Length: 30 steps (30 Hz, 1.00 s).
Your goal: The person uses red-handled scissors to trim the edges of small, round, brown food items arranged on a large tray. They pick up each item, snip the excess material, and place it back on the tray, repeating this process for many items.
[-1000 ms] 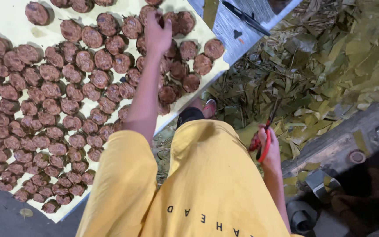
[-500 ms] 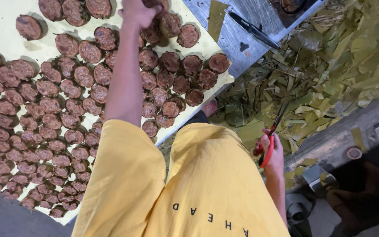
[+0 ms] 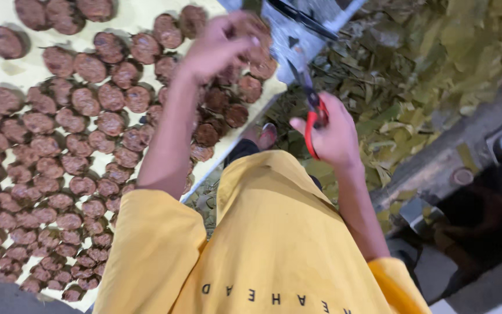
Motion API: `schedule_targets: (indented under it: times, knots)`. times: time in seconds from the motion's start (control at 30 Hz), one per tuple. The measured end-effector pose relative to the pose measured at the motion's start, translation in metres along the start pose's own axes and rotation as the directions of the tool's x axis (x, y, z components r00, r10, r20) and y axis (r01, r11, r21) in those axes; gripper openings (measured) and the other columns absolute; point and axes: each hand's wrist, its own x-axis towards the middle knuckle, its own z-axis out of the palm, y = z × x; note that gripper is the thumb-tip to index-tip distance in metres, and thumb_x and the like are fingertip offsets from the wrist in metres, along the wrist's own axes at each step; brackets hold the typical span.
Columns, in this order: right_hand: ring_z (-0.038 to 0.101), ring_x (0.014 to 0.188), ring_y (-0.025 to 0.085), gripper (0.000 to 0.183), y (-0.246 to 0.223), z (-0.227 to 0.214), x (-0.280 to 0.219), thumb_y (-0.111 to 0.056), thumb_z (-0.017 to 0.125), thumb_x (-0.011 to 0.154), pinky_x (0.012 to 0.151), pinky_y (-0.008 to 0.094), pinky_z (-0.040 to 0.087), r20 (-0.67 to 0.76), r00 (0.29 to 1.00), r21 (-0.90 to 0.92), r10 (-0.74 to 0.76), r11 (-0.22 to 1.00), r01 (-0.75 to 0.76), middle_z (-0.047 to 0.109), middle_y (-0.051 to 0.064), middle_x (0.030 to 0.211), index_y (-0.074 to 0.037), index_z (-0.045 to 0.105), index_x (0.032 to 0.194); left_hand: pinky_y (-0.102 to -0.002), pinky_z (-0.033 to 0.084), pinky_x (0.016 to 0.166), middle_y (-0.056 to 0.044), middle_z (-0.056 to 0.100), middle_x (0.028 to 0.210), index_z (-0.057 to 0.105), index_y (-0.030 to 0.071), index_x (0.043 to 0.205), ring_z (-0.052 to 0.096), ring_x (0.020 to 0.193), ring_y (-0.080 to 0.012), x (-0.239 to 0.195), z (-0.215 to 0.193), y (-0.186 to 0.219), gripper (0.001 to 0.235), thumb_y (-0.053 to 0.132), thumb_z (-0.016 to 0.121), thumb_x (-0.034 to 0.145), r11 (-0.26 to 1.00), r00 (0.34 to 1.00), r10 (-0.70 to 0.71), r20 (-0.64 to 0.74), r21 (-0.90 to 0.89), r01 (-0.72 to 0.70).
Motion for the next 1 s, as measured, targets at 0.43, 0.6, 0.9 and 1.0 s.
schedule_targets:
  times: [0.43,0.6,0.9,1.0]
  knots:
    - [0.047,0.076,0.006,0.045,0.058,0.007,-0.036,-0.018,0.093,0.082,0.07,0.023,0.043,0.164,0.973,0.412,0.161,0.885,-0.216,0.055,-0.007,0.086,-0.002,0.067,0.115,-0.029,0.067,0.066,-0.007,0.075,0.106,0.067,0.001,0.12,0.075,0.086,-0.0146,-0.024,0.108,0.024,0.045,0.02,0.07,0.079,0.951,0.922,-0.281,0.267,0.203,0.231]
    - [0.048,0.067,0.005,0.046,0.076,0.021,-0.047,-0.014,0.088,0.077,0.062,0.022,0.04,0.358,0.91,0.551,0.211,0.739,-0.388,0.054,-0.008,0.077,-0.007,0.069,0.118,-0.03,0.066,0.068,-0.008,0.077,0.099,0.073,-0.002,0.108,0.074,0.084,-0.0138,-0.024,0.095,0.025,0.037,0.023,0.07,0.08,0.895,0.834,-0.414,0.364,0.328,0.301]
    - [0.049,0.048,0.013,0.038,0.065,0.032,-0.049,-0.015,0.079,0.081,0.043,0.028,0.038,0.474,0.796,0.506,0.376,0.623,-0.596,0.053,0.005,0.065,-0.002,0.069,0.115,-0.031,0.065,0.068,-0.01,0.075,0.092,0.074,-0.004,0.101,0.073,0.081,-0.0175,-0.023,0.069,0.026,0.037,0.026,0.072,0.079,0.792,0.706,-0.571,0.42,0.509,0.338]
    - [0.05,0.051,0.012,0.039,0.067,0.035,-0.054,-0.014,0.076,0.082,0.045,0.027,0.039,0.361,0.818,0.496,0.448,0.65,-0.575,0.056,0.005,0.072,-0.002,0.068,0.119,-0.031,0.066,0.067,-0.008,0.075,0.096,0.073,0.002,0.106,0.073,0.084,-0.016,-0.022,0.048,0.019,0.039,0.026,0.074,0.076,0.855,0.746,-0.506,0.434,0.364,0.369]
